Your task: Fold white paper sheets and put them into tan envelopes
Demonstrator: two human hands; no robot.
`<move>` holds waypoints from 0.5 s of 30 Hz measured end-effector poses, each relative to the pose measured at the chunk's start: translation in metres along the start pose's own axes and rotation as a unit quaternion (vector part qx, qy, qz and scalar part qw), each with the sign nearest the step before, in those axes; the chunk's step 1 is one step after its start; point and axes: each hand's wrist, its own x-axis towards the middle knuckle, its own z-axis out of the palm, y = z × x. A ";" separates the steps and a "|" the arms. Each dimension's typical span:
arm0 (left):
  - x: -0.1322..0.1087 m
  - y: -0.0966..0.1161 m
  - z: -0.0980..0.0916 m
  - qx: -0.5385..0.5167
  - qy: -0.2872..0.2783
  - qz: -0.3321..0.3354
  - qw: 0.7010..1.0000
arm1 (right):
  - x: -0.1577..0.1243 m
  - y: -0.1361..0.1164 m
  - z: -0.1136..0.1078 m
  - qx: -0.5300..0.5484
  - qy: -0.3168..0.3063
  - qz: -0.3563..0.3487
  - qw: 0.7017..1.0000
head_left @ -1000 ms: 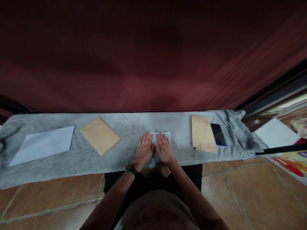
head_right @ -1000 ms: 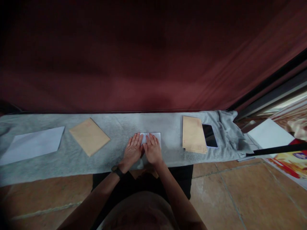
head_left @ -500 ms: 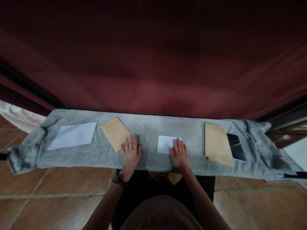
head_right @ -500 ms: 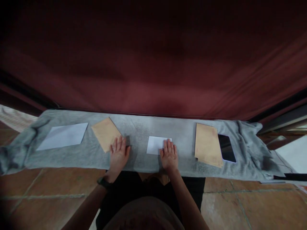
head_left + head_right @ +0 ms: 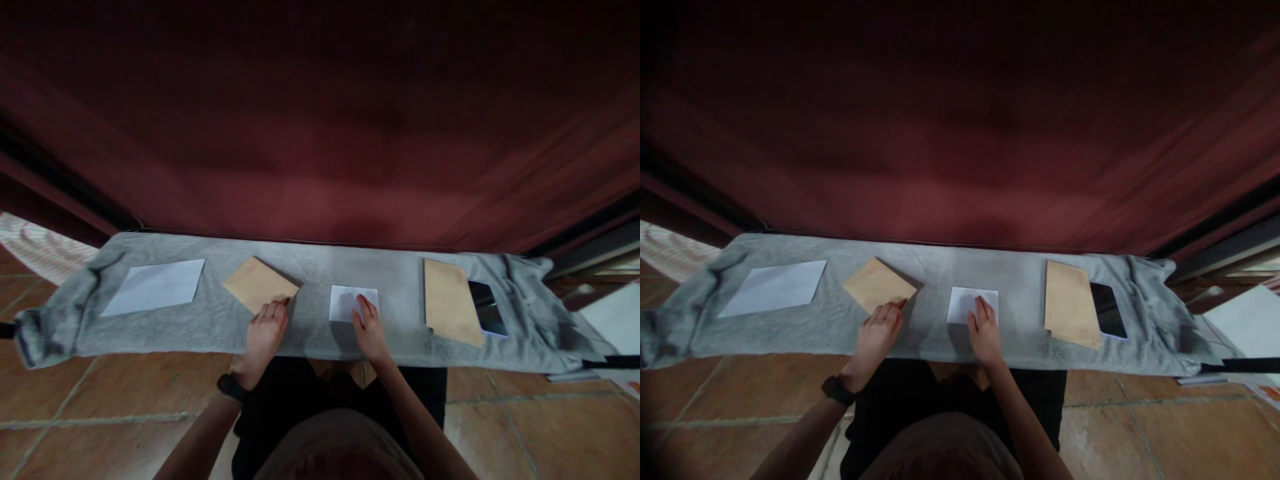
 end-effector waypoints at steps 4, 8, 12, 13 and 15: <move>-0.010 0.070 -0.003 -0.074 0.019 0.054 0.996 | -0.003 -0.048 0.024 0.303 -0.143 0.124 0.934; -0.020 0.109 0.004 -0.153 0.017 0.048 0.987 | -0.008 -0.064 0.032 0.398 -0.148 0.163 0.891; -0.021 0.100 0.006 -0.215 -0.001 0.112 0.970 | -0.012 -0.052 0.010 0.384 -0.181 0.178 0.888; -0.020 0.092 0.006 -0.210 -0.012 0.132 0.969 | -0.013 -0.048 0.003 0.381 -0.198 0.175 0.886; -0.015 0.075 0.004 -0.178 -0.040 0.157 0.970 | -0.014 -0.044 -0.011 0.368 -0.232 0.161 0.886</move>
